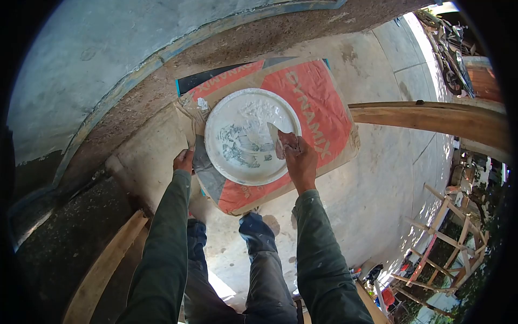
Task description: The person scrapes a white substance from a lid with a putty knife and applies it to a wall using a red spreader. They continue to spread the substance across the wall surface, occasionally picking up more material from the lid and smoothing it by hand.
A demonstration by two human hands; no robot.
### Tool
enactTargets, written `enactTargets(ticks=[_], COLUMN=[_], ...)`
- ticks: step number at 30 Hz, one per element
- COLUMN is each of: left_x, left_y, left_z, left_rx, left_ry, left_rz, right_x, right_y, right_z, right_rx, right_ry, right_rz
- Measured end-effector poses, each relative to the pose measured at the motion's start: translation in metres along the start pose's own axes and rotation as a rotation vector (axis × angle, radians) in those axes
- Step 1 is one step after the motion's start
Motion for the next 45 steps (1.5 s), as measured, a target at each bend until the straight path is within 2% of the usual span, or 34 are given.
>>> enactTargets(ticks=[8, 14, 16, 18, 21, 22, 24, 26, 27, 29, 31, 33, 38, 42, 45], left_x=[0.01, 0.027, 0.034, 0.024, 0.031, 0.032, 0.042, 0.049, 0.053, 0.051, 0.046, 0.043, 0.039, 0.044, 0.044], left_y=[-0.027, -0.062, -0.088, -0.129, -0.148, -0.156, -0.157, -0.157, -0.156, -0.156, -0.162, -0.164, -0.17, -0.159, -0.155], left_z=[0.09, 0.145, 0.155, 0.172, 0.195, 0.194, 0.207, 0.215, 0.217, 0.21, 0.209, 0.205, 0.199, 0.202, 0.203], left_rx=[0.002, 0.017, 0.045, 0.013, 0.035, 0.054, -0.007, -0.034, -0.065, -0.111, -0.17, -0.085, -0.048, -0.059, -0.083], left_ry=[0.012, 0.054, 0.073, 0.085, 0.125, 0.13, 0.27, 0.277, 0.273, 0.301, 0.329, 0.305, 0.331, 0.31, 0.301], left_rz=[-0.014, 0.13, 0.182, 0.115, 0.128, 0.113, 0.058, 0.092, 0.118, 0.06, 0.019, 0.028, -0.053, 0.007, 0.043], right_x=[0.034, 0.052, 0.065, 0.066, 0.07, 0.079, 0.083, 0.089, 0.091, 0.105, 0.114, 0.122, 0.147, 0.173, 0.164], right_y=[-0.054, -0.065, -0.074, -0.085, -0.1, -0.102, -0.111, -0.119, -0.12, -0.113, -0.103, -0.094, -0.063, -0.072, -0.092], right_z=[-0.058, -0.114, -0.121, -0.132, -0.149, -0.153, -0.164, -0.179, -0.186, -0.204, -0.218, -0.226, -0.239, -0.231, -0.222], right_rx=[0.07, 0.093, 0.104, 0.108, 0.055, 0.079, 0.096, 0.244, 0.242, 0.411, 0.49, 0.595, 0.632, 0.617, 0.537], right_ry=[-0.087, -0.206, -0.212, -0.237, -0.289, -0.289, -0.318, -0.401, -0.414, -0.444, -0.47, -0.445, -0.422, -0.571, -0.538], right_rz=[0.144, 0.186, 0.217, 0.222, 0.263, 0.341, 0.403, 0.555, 0.559, 0.792, 0.811, 0.859, 0.804, 0.784, 0.809])
Point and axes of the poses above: each hand's wrist, its own x-axis away from the middle knuckle, its own z-axis out of the back of the hand, y = z × x, the point moved 3 cm from there along -x, towards the middle knuckle, and after that the axes turned 8 degrees about -x, right-handed, at the moved point
